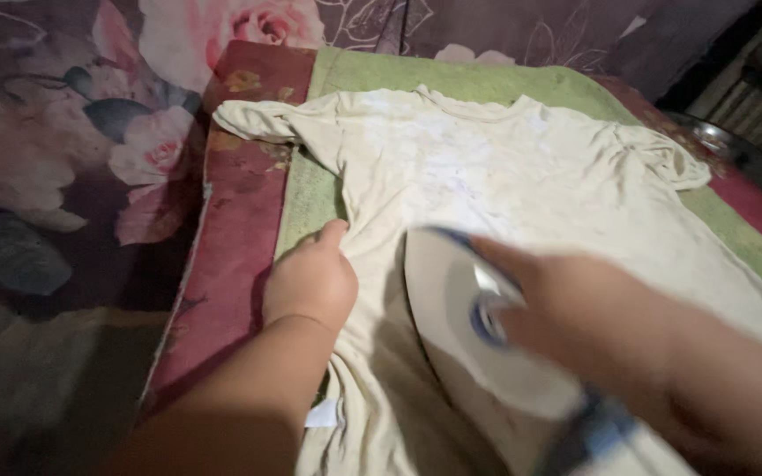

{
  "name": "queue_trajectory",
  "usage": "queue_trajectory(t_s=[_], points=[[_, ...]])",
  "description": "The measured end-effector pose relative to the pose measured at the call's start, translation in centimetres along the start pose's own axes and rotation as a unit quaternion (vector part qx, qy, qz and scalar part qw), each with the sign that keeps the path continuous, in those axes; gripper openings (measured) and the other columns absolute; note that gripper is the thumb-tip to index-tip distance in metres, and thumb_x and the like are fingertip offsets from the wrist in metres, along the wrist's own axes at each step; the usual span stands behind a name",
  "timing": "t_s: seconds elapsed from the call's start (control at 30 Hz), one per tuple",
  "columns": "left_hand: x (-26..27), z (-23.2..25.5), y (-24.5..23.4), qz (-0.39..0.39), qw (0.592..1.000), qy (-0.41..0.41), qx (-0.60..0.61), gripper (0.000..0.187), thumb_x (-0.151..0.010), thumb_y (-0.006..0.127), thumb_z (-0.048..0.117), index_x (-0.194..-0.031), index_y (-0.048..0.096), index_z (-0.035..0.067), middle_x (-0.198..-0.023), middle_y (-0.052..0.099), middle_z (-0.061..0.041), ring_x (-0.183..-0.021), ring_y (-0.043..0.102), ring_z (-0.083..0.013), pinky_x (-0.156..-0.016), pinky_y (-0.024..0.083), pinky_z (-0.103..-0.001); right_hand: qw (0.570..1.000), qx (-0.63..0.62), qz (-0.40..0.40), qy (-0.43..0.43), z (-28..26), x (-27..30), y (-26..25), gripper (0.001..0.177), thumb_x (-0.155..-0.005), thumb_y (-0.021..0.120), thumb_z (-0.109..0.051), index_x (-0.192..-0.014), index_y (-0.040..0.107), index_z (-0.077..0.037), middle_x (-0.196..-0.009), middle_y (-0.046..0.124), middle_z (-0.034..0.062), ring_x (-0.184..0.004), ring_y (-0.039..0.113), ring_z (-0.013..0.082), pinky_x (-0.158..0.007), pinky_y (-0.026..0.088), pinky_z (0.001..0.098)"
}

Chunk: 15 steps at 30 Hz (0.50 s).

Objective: The person irons a light-colored short-sleeved shirt laid on a green towel. They repeatedly smooth the fabric with one hand while moving the iron with the other, then flip the shirt to iron the other side.

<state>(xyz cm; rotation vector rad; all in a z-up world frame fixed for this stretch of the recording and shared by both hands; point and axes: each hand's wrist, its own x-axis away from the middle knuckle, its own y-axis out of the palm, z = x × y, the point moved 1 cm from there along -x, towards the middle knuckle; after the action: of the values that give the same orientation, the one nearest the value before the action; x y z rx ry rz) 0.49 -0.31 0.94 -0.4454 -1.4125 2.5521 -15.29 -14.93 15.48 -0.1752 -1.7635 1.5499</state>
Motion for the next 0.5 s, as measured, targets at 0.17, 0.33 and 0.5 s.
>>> queue_trajectory(t_s=[0.17,0.33,0.5], points=[[0.1,-0.2,-0.3,0.017,1.0,0.013,0.004,0.036,-0.091,0.051,0.018,-0.126,0.06,0.023,-0.111,0.069,-0.015,-0.101,0.066,-0.0386,-0.083,0.054,-0.053,0.999,0.039,-0.004,0.004,-2.1,1.5,-0.5,0.083,-0.094,0.063,-0.027,-0.164,0.026,-0.051,-0.097,0.079,0.0134,-0.085,0.077,0.0267,-0.081,0.058,0.0376],[0.0,-0.1,0.1,0.031,0.999,0.018,-0.008,0.03,-0.092,0.054,0.021,-0.122,0.059,0.019,-0.105,0.069,-0.016,-0.096,0.068,-0.0393,-0.08,0.054,-0.054,0.999,-0.018,0.031,-0.014,-5.2,-3.6,-3.4,0.079,-0.096,0.064,-0.022,-0.162,0.032,-0.051,-0.106,0.078,0.017,-0.094,0.074,0.0278,-0.084,0.057,0.0392],[-0.2,-0.3,0.5,0.036,0.999,0.014,-0.001,0.037,-0.09,0.054,0.021,-0.127,0.059,0.025,-0.102,0.069,-0.016,-0.095,0.067,-0.0397,-0.08,0.054,-0.054,0.985,-0.004,0.123,-0.12,-5.7,-14.2,-5.5,0.085,-0.085,0.07,-0.02,-0.156,0.038,-0.053,-0.127,0.071,0.0119,-0.1,0.074,0.03,-0.093,0.058,0.0405]])
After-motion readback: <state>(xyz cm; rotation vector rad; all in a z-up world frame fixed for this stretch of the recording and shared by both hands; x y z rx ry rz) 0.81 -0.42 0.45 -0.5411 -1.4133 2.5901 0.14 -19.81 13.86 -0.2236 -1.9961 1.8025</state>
